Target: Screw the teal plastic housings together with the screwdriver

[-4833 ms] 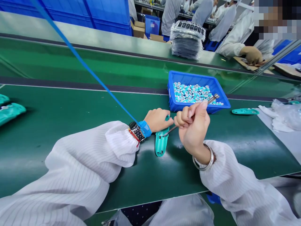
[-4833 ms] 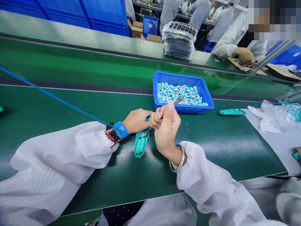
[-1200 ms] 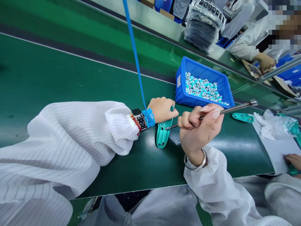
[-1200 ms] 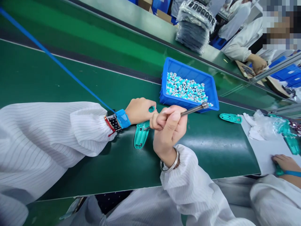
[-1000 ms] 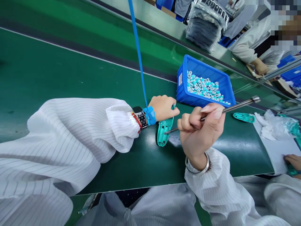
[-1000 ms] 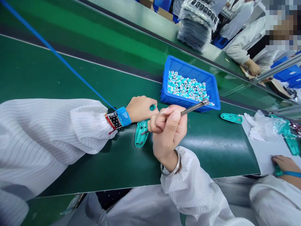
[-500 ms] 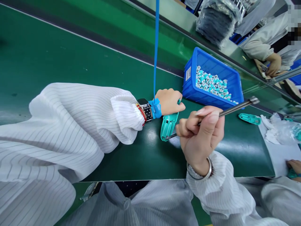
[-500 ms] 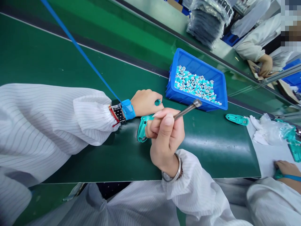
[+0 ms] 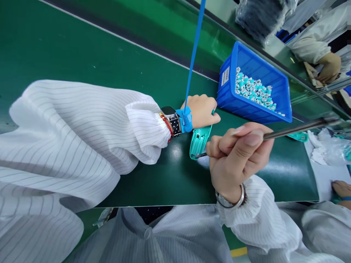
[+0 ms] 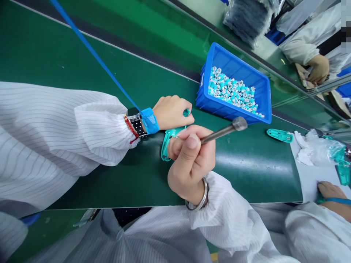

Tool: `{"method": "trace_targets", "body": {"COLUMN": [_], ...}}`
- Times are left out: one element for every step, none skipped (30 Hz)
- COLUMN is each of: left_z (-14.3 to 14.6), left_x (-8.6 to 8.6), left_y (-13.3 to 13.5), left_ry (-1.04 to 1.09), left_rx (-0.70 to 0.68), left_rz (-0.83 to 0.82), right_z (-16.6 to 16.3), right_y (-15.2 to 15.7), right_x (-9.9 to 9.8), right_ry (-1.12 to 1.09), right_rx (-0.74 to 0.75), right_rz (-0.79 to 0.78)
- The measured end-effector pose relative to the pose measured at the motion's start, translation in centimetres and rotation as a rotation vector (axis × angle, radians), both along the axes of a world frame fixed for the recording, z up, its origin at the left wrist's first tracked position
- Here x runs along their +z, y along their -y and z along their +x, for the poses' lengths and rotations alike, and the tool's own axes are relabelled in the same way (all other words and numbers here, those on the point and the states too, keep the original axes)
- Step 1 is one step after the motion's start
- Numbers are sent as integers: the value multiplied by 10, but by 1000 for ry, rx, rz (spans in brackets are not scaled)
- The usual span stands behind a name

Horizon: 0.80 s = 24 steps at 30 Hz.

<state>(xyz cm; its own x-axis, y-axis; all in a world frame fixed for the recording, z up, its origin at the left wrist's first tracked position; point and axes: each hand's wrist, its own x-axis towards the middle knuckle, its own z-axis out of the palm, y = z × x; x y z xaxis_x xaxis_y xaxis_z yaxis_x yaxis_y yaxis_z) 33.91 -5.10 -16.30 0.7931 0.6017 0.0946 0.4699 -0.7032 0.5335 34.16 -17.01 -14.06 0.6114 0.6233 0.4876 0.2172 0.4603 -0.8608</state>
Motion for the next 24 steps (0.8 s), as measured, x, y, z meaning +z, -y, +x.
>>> {"method": "trace_targets", "body": {"left_z": [0,0,0,1,1,1,1,0,0,-1,-1,-1,-2,-2,-3,-3,-3,-3,-2,-2,-2,-2,-2,-2], "left_x": [0,0,0,0,0,0,0,0,0,0,0,0,0,0,-1,-1,-1,-1,-1,-1,-1,-1,-1,-1], "left_y": [0,0,0,-1,-1,-1,-2,-3,-4,-4,-5,-6,-6,-7,-7,-6,-6,-6,-6,-6,-6,-6,-6,-6], "left_ry": [5,6,1,-7,-18,-25,-32,-34,-35,-37,-41,-46,-52,-57,-61,-61,-58,-55,-50,-48,-46,-44,-41,-38], "left_rx": [2,4,3,4,4,5,10,20,23,24,20,17,11,7,6,7,6,6,5,3,1,-2,-7,-9], "left_rz": [3,8,10,13,14,16,19,27,33,40,42,42,40,39,41,46,52,58,60,60,55,49,43,37], "right_z": [-1,-1,-1,-1,-1,0,1,1,2,2,3,3,4,5,7,8,9,10,11,12,12,11,11,11], "right_y": [0,-1,-1,-2,-3,-4,-6,-7,-9,-11,-12,-13,-13,-13,-13,-12,-12,-11,-10,-10,-10,-10,-10,-10], "right_x": [-1,-2,-3,-4,-5,-6,-6,-6,-5,-4,-3,-2,-1,0,2,3,4,5,5,5,5,4,3,2], "right_ry": [16,26,31,31,26,16,1,-18,-40,-61,-80,-97,-109,-114,-112,-105,-97,-89,-85,-85,-88,-90,-93,-94], "right_rx": [-22,-38,-46,-47,-42,-31,-15,3,22,40,55,69,77,77,68,52,34,18,10,10,18,29,38,44], "right_rz": [-5,-5,-2,2,5,4,2,2,1,-3,-13,-27,-42,-54,-56,-50,-40,-32,-30,-37,-50,-65,-76,-83]}}
